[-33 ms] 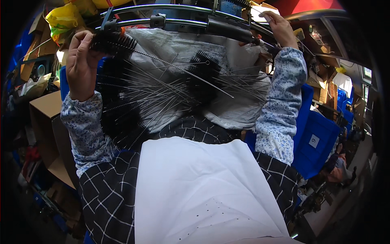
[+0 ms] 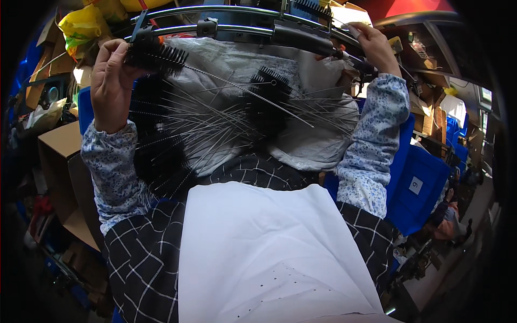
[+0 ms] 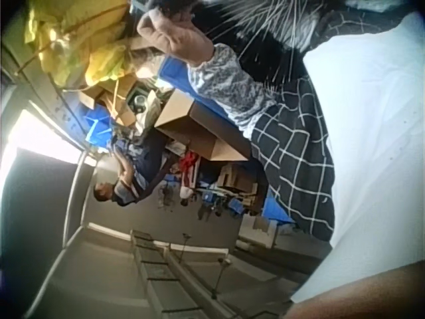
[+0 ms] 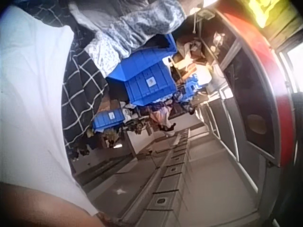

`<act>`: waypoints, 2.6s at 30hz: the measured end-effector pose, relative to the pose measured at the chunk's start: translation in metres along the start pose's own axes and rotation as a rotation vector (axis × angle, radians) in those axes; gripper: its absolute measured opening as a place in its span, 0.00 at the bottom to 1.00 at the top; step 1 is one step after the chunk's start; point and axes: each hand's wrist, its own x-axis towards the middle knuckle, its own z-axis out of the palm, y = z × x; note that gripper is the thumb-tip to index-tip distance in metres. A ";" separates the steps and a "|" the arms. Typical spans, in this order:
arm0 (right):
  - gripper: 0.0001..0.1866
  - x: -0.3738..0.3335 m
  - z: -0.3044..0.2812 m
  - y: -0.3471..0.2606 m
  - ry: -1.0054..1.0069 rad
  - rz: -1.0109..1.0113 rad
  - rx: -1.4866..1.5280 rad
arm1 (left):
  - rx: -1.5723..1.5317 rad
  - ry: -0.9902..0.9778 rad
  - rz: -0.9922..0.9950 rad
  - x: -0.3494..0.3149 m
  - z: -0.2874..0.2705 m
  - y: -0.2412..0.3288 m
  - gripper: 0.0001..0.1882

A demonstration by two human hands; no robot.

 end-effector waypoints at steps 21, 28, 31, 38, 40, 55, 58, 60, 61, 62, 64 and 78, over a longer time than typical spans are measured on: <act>0.10 0.039 0.081 -0.055 0.650 -0.126 -0.266 | 1.000 -0.058 -0.411 -0.059 -0.115 -0.051 0.13; 0.10 0.050 0.087 -0.052 0.656 -0.178 -0.253 | 0.889 -0.039 -0.438 -0.070 -0.122 -0.052 0.12; 0.11 0.053 0.088 -0.049 0.627 -0.161 -0.274 | 0.872 -0.027 -0.479 -0.068 -0.117 -0.048 0.12; 0.16 0.079 0.093 -0.028 0.547 -0.166 -0.231 | 0.935 0.053 -0.316 -0.067 -0.092 -0.046 0.12; 0.16 0.079 0.089 -0.015 0.438 -0.183 -0.185 | 0.957 0.089 -0.286 -0.068 -0.089 -0.050 0.12; 0.19 0.041 0.086 -0.042 0.643 -0.041 -0.076 | 0.330 0.481 0.174 -0.041 -0.104 -0.040 0.10; 0.18 0.042 0.085 -0.054 0.584 0.012 -0.114 | 0.199 0.415 0.230 -0.034 -0.112 -0.039 0.08; 0.18 0.044 0.087 -0.056 0.545 0.044 -0.123 | 0.142 0.359 0.249 -0.032 -0.107 -0.035 0.08; 0.18 0.044 0.088 -0.058 0.563 0.035 -0.121 | 0.116 0.329 0.258 -0.032 -0.103 -0.033 0.08; 0.18 0.044 0.090 -0.060 0.583 0.028 -0.121 | 0.089 0.295 0.266 -0.030 -0.098 -0.030 0.08; 0.18 0.044 0.094 -0.068 0.614 0.034 -0.149 | 0.115 0.219 0.279 -0.028 -0.085 -0.020 0.08; 0.20 0.048 0.103 -0.092 0.515 0.069 -0.148 | 0.301 0.014 0.447 0.001 0.012 0.027 0.10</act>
